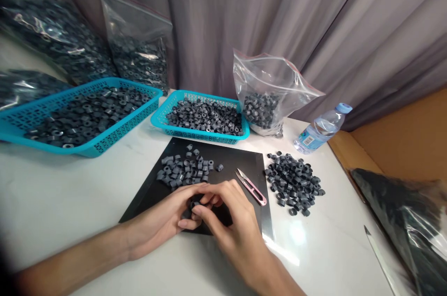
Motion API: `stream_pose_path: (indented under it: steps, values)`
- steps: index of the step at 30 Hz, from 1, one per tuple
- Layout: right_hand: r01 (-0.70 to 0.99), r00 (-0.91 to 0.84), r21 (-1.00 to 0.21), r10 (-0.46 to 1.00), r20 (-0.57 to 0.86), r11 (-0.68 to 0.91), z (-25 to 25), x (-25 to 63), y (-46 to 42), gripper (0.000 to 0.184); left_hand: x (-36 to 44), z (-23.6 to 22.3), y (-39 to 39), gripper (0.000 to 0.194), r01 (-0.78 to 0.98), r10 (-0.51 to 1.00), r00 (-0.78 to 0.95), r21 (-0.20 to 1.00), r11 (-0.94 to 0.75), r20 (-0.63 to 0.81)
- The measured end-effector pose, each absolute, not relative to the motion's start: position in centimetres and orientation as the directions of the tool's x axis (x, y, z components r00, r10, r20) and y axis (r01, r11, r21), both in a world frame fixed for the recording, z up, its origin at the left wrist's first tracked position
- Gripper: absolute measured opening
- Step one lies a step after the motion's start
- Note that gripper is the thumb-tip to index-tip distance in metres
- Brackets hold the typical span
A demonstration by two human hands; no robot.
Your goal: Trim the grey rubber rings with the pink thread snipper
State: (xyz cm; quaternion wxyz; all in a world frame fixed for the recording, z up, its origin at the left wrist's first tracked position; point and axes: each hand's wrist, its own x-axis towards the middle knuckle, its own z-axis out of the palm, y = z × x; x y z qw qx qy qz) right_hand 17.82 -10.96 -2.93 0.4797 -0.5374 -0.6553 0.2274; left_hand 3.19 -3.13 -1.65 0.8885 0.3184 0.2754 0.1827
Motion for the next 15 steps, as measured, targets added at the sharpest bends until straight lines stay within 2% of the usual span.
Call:
stream_pose_path:
  steps: [4, 8, 12, 15]
  values:
    - [0.395, 0.088, -0.884, 0.947, 0.31, 0.252, -2.9, 17.9, -10.8, 0.016, 3.3, -1.8, -3.3, 0.016, -0.143, 0.482, 0.797, 0.661, 0.737, -0.364]
    - [0.327, 0.174, -0.915, 0.937, 0.303, 0.236, -2.9, 18.3, -10.3, 0.014, 3.4, -1.8, -3.6, 0.018, -0.12, 0.459, 0.775, 0.612, 0.782, -0.434]
    - [0.531, 0.234, -0.825, 0.903, 0.361, 0.192, -3.9, 19.6, -9.6, 0.014, 3.3, -1.4, -3.8, 0.026, -0.063, 0.414, 0.753, 0.57, 0.819, -0.512]
    - [0.726, 0.12, -0.664, 0.916, 0.383, 0.182, -4.8, 20.6, -8.9, 0.033, 3.1, -1.3, -3.8, 0.027, -0.038, 0.382, 0.754, 0.546, 0.837, -0.533]
